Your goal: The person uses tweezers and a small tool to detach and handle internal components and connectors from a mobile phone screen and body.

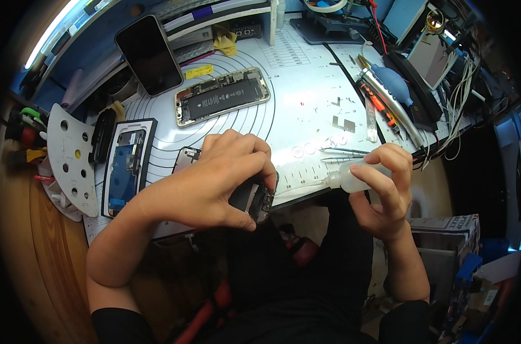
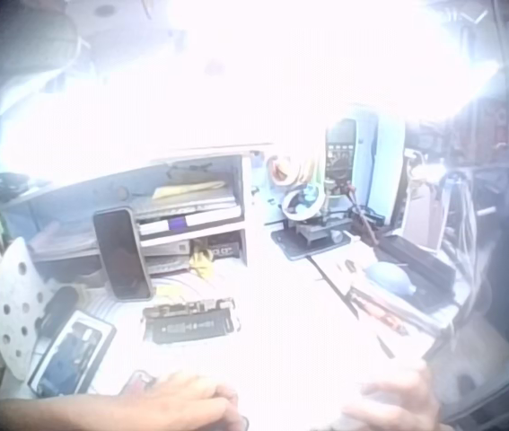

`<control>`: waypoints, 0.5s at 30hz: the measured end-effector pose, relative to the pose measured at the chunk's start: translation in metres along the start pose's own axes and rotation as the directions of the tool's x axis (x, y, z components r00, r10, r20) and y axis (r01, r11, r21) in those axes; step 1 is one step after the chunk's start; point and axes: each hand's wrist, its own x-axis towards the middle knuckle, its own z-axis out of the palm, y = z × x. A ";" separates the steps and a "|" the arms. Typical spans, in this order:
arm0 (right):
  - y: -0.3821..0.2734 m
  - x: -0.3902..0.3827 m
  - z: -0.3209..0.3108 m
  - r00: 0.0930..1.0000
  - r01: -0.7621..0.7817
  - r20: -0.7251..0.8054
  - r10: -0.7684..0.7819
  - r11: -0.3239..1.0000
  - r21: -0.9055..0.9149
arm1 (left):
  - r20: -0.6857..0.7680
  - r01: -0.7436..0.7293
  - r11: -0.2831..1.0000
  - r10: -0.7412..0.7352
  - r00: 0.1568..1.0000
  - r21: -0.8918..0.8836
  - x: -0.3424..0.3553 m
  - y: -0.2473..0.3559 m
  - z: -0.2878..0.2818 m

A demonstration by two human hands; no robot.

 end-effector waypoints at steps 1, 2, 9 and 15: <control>0.000 0.000 0.000 1.000 0.002 -0.003 -0.002 1.000 -0.004 | 0.000 0.001 1.000 -0.001 1.000 0.002 0.000 0.000 0.000; 0.000 0.000 0.001 1.000 0.002 -0.004 -0.002 1.000 -0.005 | 0.000 0.000 1.000 0.000 1.000 0.003 0.000 0.000 0.000; 0.000 -0.001 0.002 1.000 0.006 -0.013 -0.006 1.000 0.003 | -0.005 -0.006 1.000 0.006 1.000 0.013 0.000 -0.001 0.000; 0.000 0.001 0.003 1.000 0.012 -0.019 -0.012 1.000 -0.001 | 0.002 0.004 1.000 -0.004 1.000 0.000 0.000 0.000 0.000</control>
